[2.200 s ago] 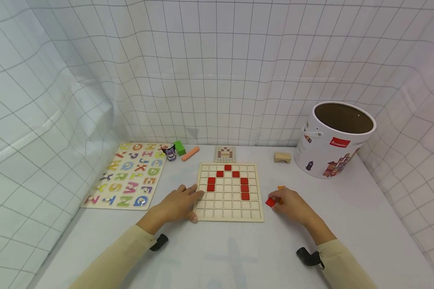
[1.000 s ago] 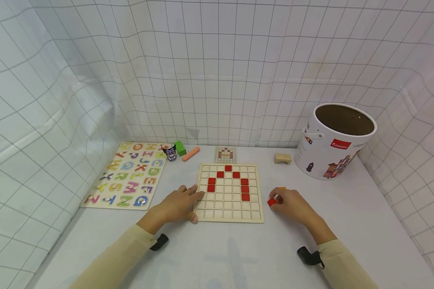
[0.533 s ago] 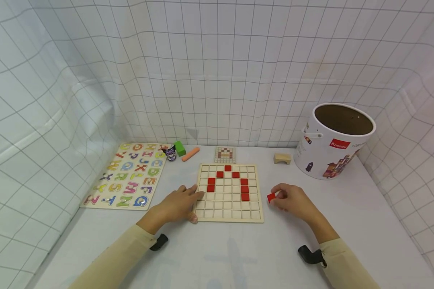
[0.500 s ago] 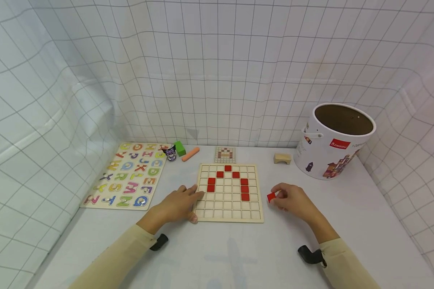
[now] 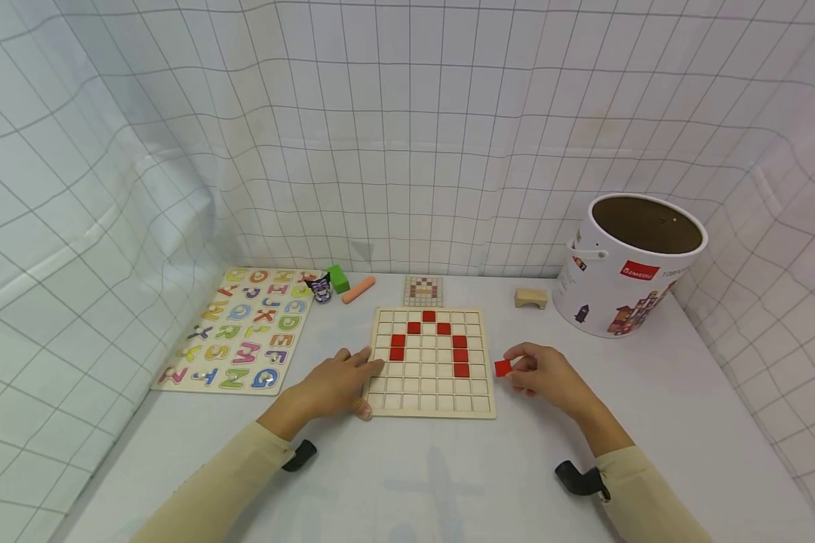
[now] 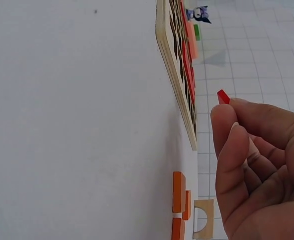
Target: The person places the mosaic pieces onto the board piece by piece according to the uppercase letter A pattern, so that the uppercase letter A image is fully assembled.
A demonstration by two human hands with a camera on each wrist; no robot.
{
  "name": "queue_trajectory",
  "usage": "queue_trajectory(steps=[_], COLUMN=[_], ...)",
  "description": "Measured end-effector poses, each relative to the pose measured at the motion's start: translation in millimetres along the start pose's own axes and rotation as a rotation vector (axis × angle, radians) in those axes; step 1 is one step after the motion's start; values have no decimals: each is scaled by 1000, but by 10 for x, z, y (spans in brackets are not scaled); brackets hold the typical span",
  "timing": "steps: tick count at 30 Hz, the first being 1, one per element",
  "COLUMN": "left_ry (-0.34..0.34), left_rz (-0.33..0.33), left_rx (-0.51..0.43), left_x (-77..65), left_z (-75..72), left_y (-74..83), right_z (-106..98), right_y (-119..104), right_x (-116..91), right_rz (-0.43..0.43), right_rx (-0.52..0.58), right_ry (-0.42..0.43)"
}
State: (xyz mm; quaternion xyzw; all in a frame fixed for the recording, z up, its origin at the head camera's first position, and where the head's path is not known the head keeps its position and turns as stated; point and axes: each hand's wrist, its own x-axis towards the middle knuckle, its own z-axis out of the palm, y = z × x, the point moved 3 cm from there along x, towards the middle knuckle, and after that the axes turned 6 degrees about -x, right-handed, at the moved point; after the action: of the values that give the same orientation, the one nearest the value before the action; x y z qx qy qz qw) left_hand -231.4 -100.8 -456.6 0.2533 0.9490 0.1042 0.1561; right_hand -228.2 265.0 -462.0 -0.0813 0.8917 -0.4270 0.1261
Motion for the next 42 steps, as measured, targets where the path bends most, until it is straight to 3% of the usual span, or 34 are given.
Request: queue_trajectory(steps=[23,42], left_ry=[2,6], left_rz=[-1,-12], left_rx=[8,-5], left_x=[5,-1], left_z=[1,9], left_y=[6,6], right_z=[100,173], right_y=[-2,-155], right_x=[72,120], right_rz=[49,-12], right_rx=[61,92], right_ry=[-24,-51])
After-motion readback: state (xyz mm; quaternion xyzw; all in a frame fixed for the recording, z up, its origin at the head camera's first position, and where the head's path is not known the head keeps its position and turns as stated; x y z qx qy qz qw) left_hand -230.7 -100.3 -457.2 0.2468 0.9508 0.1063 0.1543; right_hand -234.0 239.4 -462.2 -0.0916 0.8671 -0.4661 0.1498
